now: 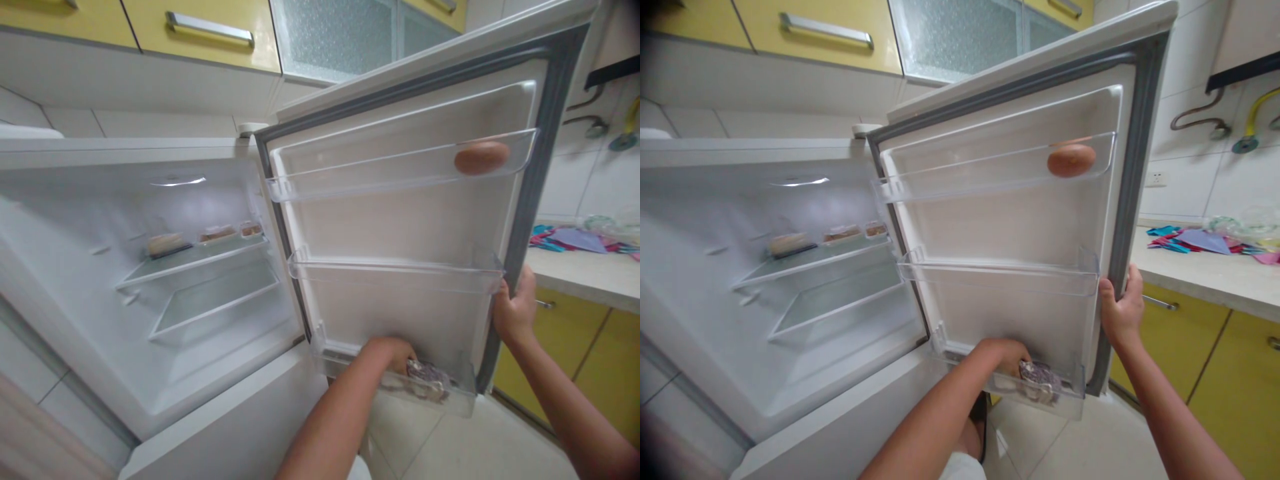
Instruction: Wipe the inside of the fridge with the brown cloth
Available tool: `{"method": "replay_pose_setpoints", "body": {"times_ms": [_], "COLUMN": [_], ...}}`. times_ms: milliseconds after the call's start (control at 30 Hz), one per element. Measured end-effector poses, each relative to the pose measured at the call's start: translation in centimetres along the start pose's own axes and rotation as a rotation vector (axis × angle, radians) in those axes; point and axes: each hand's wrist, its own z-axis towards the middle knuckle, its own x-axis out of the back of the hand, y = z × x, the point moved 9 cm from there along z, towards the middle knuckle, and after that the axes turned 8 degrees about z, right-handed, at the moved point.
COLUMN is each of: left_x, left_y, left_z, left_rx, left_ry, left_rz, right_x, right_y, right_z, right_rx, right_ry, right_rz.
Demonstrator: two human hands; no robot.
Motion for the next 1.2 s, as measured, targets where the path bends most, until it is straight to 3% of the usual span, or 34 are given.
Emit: {"method": "replay_pose_setpoints", "body": {"times_ms": [200, 267, 333, 600, 800, 867, 967, 1033, 1133, 1200], "left_x": [-0.3, -0.4, -0.3, 2.6, 5.3, 6.9, 9.1, 10.0, 11.2, 11.0], "left_y": [-9.8, -11.3, -11.3, -7.0, -1.2, 2.1, 7.7, 9.9, 10.5, 10.1], "left_z": [-8.3, -10.0, -10.7, -12.5, -13.6, -14.0, -15.9, -16.2, -13.9, -12.1], "left_rx": [0.225, 0.250, 0.241, 0.178, 0.083, 0.042, -0.064, -0.062, 0.084, 0.135], "left_ry": [-0.001, 0.030, 0.085, 0.502, 0.761, 0.938, 1.382, 1.563, 1.559, 1.501], "left_rz": [0.121, 0.168, 0.226, 0.583, 0.744, 0.805, 0.933, 0.983, 0.953, 0.874], "right_x": [-0.1, 0.0, 0.0, -0.1, 0.0, 0.1, 0.1, 0.2, 0.2, 0.2], "right_y": [-0.2, -0.2, -0.2, -0.3, -0.4, -0.5, -0.7, -0.7, -0.7, -0.6], "right_z": [0.0, 0.0, 0.0, 0.0, 0.0, 0.0, -0.1, -0.3, -0.4, -0.4], "right_rx": [-0.012, -0.016, -0.015, -0.005, 0.003, 0.006, 0.010, 0.008, -0.006, -0.022], "right_ry": [-0.004, -0.001, -0.001, 0.010, 0.021, 0.020, 0.015, 0.018, 0.020, 0.014], "right_rz": [-0.014, -0.014, -0.017, -0.010, -0.030, -0.033, -0.031, -0.032, -0.032, -0.030]}}
